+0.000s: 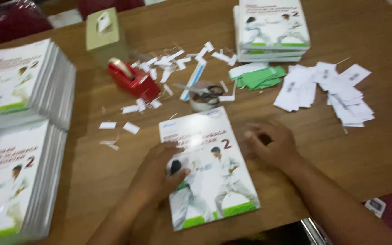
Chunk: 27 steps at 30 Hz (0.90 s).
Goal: The person cuts a green paper strip and a barcode label using scissors. They then use a ruler to measure and align the green strip on the book's spine before securing it with clear tape. Finally, they affix the barcode label to the back cover of the book.
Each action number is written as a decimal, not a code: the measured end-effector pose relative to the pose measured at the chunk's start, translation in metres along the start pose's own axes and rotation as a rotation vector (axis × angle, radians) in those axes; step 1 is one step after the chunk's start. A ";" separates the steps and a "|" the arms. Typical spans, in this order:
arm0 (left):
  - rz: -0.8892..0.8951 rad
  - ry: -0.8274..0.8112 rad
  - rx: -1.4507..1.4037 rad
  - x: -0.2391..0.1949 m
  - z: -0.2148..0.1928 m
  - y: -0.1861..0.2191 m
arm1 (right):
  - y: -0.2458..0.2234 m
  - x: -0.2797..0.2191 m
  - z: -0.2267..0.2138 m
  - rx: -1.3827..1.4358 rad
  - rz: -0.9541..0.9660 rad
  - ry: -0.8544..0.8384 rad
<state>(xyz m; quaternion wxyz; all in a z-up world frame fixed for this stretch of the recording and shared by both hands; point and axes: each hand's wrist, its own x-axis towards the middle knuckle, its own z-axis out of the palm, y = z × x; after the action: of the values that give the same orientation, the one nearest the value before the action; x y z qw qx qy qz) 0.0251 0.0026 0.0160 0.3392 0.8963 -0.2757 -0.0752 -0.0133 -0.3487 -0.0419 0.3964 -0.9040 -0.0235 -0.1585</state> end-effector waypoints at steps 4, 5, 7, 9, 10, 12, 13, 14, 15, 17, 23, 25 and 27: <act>0.236 -0.014 -0.077 0.036 0.025 0.030 | 0.031 0.031 -0.047 -0.177 -0.182 0.380; 0.342 -0.011 -0.070 0.047 0.031 0.039 | 0.040 0.038 -0.057 -0.211 -0.149 0.469; 0.388 -0.060 -0.082 0.078 0.045 0.059 | 0.070 0.051 -0.069 -0.229 -0.124 0.531; 0.428 -0.108 -0.089 0.110 0.065 0.071 | 0.091 0.063 -0.075 -0.241 -0.100 0.591; 0.448 -0.083 -0.091 0.129 0.080 0.073 | 0.097 0.068 -0.076 -0.220 -0.044 0.621; 0.483 -0.063 -0.090 0.165 0.103 0.085 | 0.113 0.078 -0.077 -0.205 0.015 0.665; 0.339 -0.125 -0.054 0.182 0.112 0.095 | 0.125 0.083 -0.077 -0.181 0.001 0.699; 0.190 -0.186 -0.020 0.198 0.122 0.104 | 0.136 0.085 -0.076 -0.158 -0.011 0.729; 0.201 -0.193 -0.019 0.213 0.126 0.114 | 0.137 0.086 -0.076 -0.165 -0.006 0.739; 0.122 -0.143 -0.026 0.245 0.135 0.133 | 0.139 0.090 -0.076 -0.134 0.048 0.696; 0.027 -0.170 0.021 0.294 0.172 0.135 | 0.130 0.092 -0.076 0.038 0.217 0.636; 0.014 -0.162 -0.021 0.299 0.178 0.130 | 0.125 0.094 -0.077 0.056 0.262 0.641; -0.011 -0.150 -0.061 0.297 0.181 0.127 | 0.122 0.095 -0.076 0.083 0.306 0.635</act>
<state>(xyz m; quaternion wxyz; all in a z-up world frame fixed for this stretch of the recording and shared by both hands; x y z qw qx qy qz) 0.1593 -0.3406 -0.0239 0.3442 0.8789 -0.2929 -0.1524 0.0769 -0.4949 -0.0513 0.4395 -0.7858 0.2302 -0.3693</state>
